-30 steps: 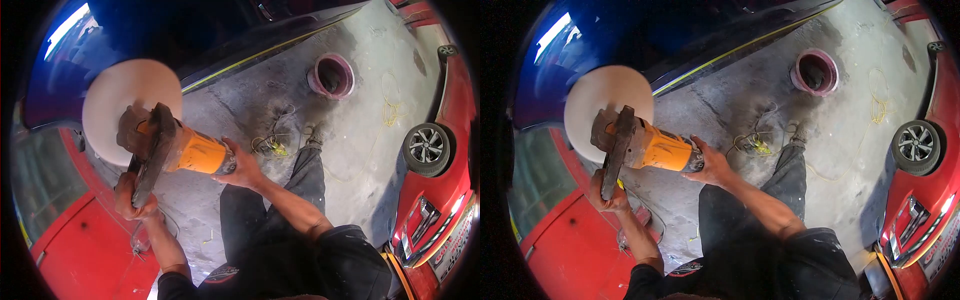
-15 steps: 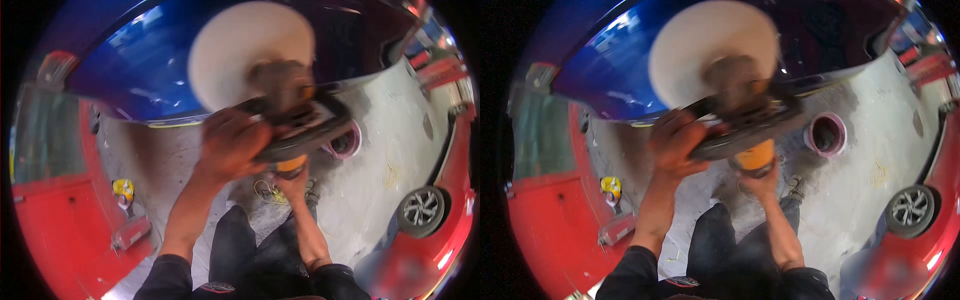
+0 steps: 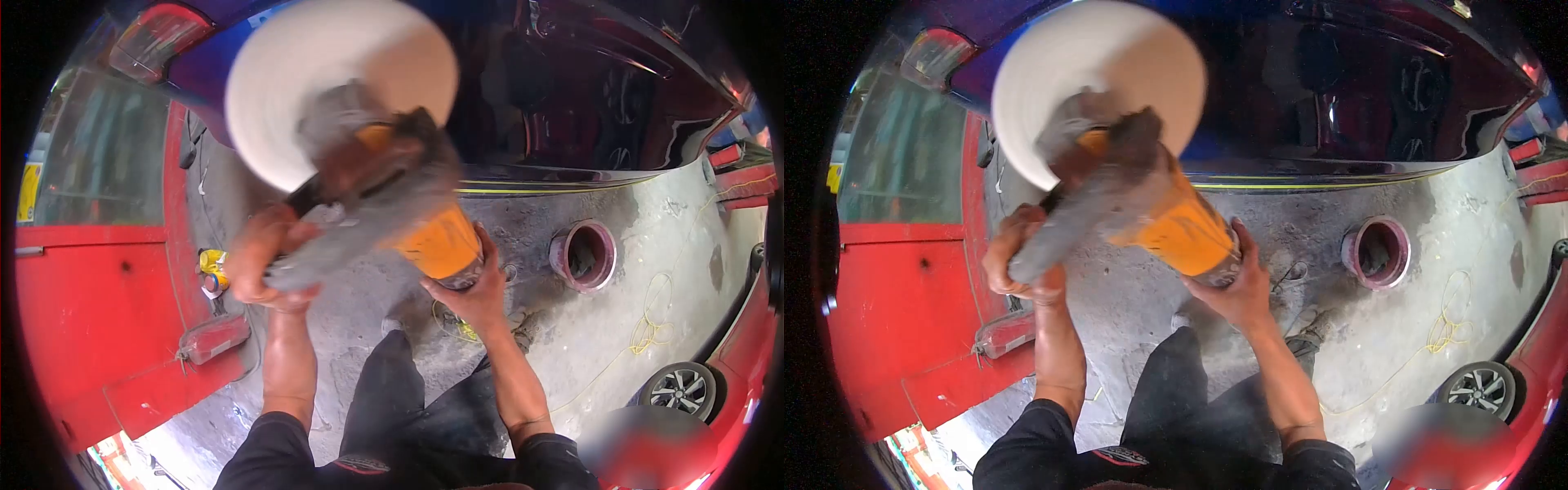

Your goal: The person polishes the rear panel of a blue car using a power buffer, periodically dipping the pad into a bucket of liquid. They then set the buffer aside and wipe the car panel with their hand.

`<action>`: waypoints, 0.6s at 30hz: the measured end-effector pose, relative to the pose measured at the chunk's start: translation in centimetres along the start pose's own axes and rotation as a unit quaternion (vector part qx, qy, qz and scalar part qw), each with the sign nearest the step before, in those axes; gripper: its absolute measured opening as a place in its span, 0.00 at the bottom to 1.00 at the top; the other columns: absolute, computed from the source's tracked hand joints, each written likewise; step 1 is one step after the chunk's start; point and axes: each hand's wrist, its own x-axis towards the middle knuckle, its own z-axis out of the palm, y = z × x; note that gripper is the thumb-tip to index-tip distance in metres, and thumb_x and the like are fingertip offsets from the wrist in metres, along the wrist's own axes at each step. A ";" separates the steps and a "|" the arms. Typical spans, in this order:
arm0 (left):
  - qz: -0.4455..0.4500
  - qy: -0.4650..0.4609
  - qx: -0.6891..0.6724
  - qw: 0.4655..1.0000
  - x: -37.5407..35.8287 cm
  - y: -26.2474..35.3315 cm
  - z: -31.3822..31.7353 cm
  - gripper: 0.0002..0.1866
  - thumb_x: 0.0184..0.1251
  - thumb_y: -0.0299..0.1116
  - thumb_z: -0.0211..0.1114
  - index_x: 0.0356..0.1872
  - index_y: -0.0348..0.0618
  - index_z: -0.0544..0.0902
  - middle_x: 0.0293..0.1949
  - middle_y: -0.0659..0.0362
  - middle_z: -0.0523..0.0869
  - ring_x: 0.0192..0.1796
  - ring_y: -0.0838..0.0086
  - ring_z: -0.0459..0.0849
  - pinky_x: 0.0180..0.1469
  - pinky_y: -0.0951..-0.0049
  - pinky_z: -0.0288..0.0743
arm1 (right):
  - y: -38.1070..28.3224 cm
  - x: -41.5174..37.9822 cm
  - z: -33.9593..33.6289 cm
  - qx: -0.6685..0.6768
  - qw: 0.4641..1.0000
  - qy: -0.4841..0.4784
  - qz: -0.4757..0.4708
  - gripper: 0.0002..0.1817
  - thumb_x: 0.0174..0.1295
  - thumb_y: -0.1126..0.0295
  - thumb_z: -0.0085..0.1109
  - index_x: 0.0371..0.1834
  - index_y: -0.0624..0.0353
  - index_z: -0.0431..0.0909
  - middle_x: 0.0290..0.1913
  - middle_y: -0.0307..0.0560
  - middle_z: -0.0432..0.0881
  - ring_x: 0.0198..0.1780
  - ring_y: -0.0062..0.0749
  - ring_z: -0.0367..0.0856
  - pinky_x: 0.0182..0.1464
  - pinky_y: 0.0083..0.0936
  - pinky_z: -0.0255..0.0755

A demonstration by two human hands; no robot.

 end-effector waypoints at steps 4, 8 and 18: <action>-0.035 0.070 0.016 0.997 -2.1 -2.6 -3.2 0.18 0.62 0.41 0.72 0.36 0.34 0.82 0.29 0.52 0.86 0.35 0.60 0.88 0.45 0.58 0.84 | -1.9 1.2 1.2 -0.060 0.995 -0.031 -0.071 0.61 0.39 0.53 0.86 0.77 0.62 0.59 0.58 0.62 0.83 0.55 0.53 0.87 0.56 0.41 0.83; -0.044 0.075 0.030 0.996 -2.1 -2.7 -3.6 0.22 0.64 0.47 0.73 0.35 0.33 0.81 0.31 0.50 0.86 0.35 0.59 0.88 0.44 0.58 0.83 | -2.0 1.2 1.2 -0.050 0.997 -0.051 -0.042 0.60 0.40 0.52 0.85 0.76 0.63 0.60 0.59 0.62 0.83 0.55 0.54 0.87 0.56 0.42 0.84; 0.039 -0.076 -0.063 0.994 4.8 1.3 2.6 0.15 0.57 0.36 0.80 0.27 0.34 0.84 0.23 0.53 0.87 0.23 0.65 0.86 0.28 0.69 0.80 | -2.7 -1.4 -4.1 -0.049 0.993 0.100 0.043 0.62 0.33 0.63 0.88 0.74 0.71 0.60 0.66 0.62 0.75 0.66 0.46 0.76 0.71 0.38 0.67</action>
